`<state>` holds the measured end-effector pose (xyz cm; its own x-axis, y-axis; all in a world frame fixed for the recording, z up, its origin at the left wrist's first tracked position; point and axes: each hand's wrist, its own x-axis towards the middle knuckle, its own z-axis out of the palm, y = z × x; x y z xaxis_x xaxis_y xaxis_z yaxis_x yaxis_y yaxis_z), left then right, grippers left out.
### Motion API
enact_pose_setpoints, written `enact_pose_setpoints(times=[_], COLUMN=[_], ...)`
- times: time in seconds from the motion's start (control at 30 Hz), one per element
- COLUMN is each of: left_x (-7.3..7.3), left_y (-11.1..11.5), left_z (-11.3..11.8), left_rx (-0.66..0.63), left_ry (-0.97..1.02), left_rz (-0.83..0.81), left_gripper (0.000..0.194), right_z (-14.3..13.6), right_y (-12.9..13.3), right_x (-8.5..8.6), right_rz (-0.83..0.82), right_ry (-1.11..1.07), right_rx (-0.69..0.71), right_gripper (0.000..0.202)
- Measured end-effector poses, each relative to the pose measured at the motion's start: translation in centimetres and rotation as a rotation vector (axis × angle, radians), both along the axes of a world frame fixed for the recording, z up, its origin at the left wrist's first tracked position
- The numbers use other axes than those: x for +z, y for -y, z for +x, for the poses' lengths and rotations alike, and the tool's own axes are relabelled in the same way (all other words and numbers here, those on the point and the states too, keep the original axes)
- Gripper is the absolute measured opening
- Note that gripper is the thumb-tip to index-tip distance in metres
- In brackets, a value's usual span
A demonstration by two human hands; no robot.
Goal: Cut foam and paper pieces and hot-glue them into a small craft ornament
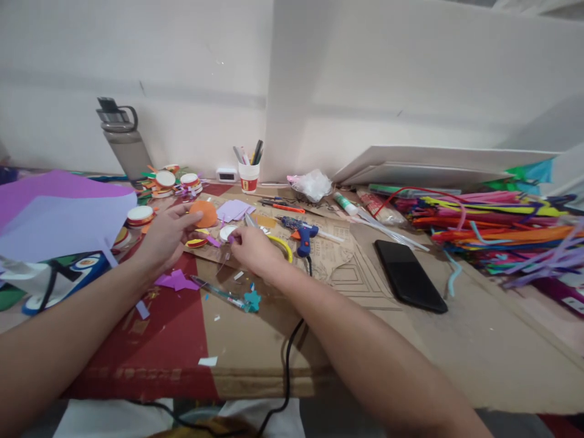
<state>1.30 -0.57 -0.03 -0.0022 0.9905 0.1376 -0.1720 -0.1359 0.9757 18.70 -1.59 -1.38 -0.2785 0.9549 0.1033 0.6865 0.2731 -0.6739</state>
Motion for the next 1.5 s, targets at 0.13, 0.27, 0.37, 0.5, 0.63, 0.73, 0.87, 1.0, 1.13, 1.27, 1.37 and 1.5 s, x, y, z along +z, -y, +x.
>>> enact_pose_setpoints(times=[0.13,0.27,0.37,0.5,0.63,0.73,0.87,1.0,1.13,1.27,1.37,1.5], left_x=[0.2,0.0,0.1,0.2,0.0,-0.3,-0.5,-0.6,-0.7,-0.6,-0.5,-0.6], left_y=[0.1,0.3,0.6,0.8,0.8,0.8,0.9,0.9,0.8,0.9,1.0,1.0], left_z=[0.1,0.3,0.5,0.8,0.7,0.6,0.8,1.0,0.9,1.0,1.1,1.1], left_rx=[0.023,-0.025,-0.057,-0.052,-0.065,-0.085,-0.088,-0.073,-0.053,-0.047,-0.064,-0.071], left_ry=[0.03,0.04,0.05,0.063,0.052,0.05,0.028,0.018,0.007,-0.011,-0.019,-0.028], left_rz=[-0.061,-0.109,-0.131,-0.145,-0.159,-0.156,-0.15,-0.168,-0.179,-0.176,-0.179,-0.162], left_gripper=[0.035,0.032,0.03,0.029,0.029,0.028,0.028,0.029,0.03,0.035,0.035,0.034], right_z=[-0.1,0.0,0.2,0.3,0.2,0.3,0.2,0.2,0.3,0.4,0.5,0.6], right_y=[-0.2,-0.6,-0.9,-1.1,-0.9,-0.8,-0.8,-0.8,-1.0,-1.1,-1.1,-1.0], right_x=[0.2,0.4,0.2,0.0,0.2,0.4,0.4,0.5,0.6,0.4,0.3,0.3], right_rz=[-0.19,-0.316,-0.339,-0.335,-0.323,-0.31,-0.32,-0.314,-0.328,-0.327,-0.326,-0.316], right_ry=[-0.4,-0.661,-0.775,-0.814,-0.811,-0.787,-0.8,-0.862,-0.968,-0.989,-0.987,-0.986], right_rx=[-0.11,-0.152,-0.128,-0.132,-0.15,-0.165,-0.173,-0.167,-0.154,-0.134,-0.114,-0.092], right_gripper=[0.017,0.011,0.01,0.007,0.007,0.007,0.01,0.013,0.007,0.005,0.007,0.008])
